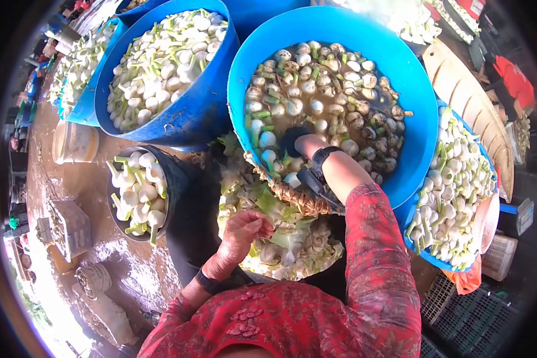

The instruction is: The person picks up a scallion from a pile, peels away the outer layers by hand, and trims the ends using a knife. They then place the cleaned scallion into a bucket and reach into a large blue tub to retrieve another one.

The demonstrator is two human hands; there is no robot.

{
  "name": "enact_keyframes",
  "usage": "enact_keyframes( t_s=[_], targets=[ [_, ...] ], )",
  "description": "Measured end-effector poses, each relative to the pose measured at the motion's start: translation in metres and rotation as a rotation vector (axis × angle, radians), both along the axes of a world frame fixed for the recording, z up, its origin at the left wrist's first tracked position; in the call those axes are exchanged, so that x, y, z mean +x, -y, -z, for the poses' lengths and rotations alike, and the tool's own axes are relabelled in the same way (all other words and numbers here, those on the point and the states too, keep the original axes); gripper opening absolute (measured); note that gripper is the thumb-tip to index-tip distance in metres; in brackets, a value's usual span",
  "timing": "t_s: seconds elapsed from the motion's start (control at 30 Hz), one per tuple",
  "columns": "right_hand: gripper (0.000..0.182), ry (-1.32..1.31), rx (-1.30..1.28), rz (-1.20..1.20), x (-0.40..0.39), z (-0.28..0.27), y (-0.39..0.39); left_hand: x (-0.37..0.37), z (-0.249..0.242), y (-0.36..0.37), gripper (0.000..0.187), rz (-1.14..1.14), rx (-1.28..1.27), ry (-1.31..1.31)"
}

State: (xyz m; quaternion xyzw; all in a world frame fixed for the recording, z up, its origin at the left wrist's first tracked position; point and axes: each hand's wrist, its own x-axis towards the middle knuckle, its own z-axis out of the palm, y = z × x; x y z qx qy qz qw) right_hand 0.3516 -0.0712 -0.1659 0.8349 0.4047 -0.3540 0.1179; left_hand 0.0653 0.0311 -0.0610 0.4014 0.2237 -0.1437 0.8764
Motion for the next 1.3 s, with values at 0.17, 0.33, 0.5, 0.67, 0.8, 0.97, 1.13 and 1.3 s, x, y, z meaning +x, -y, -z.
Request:
enact_keyframes(
  t_s=[0.17,0.33,0.5,0.67,0.8,0.97,1.13,1.3],
  targets=[
    [0.031,0.016,0.294,-0.180,-0.011,-0.015,0.023,-0.012,-0.015,-0.010,0.014,-0.022,0.047,-0.029],
    [0.049,-0.379,0.782,0.573,-0.023,-0.103,0.056,-0.010,-0.019,-0.007,0.020,-0.047,-0.046,-0.025],
    [0.044,-0.569,1.166,0.698,-0.088,-0.155,0.069,0.021,-0.060,0.020,0.033,-0.063,-0.167,0.191],
    [0.051,-0.793,1.179,0.675,-0.168,-0.196,0.067,0.022,-0.078,0.039,0.038,-0.121,-0.180,0.367],
    [0.054,-0.547,1.473,0.739,-0.198,-0.175,0.077,-0.003,-0.085,0.041,0.038,-0.250,0.094,0.393],
    [0.035,-0.205,1.395,0.879,-0.238,-0.163,0.069,-0.022,-0.056,0.048,0.046,-0.225,0.794,0.526],
    [0.024,-0.440,1.551,0.985,-0.264,-0.160,0.060,-0.040,-0.073,0.033,0.042,-0.173,0.465,0.370],
    [0.014,-0.207,1.564,0.678,-0.272,-0.156,0.075,-0.048,-0.058,0.024,0.025,-0.166,-0.014,0.321]
  ],
)
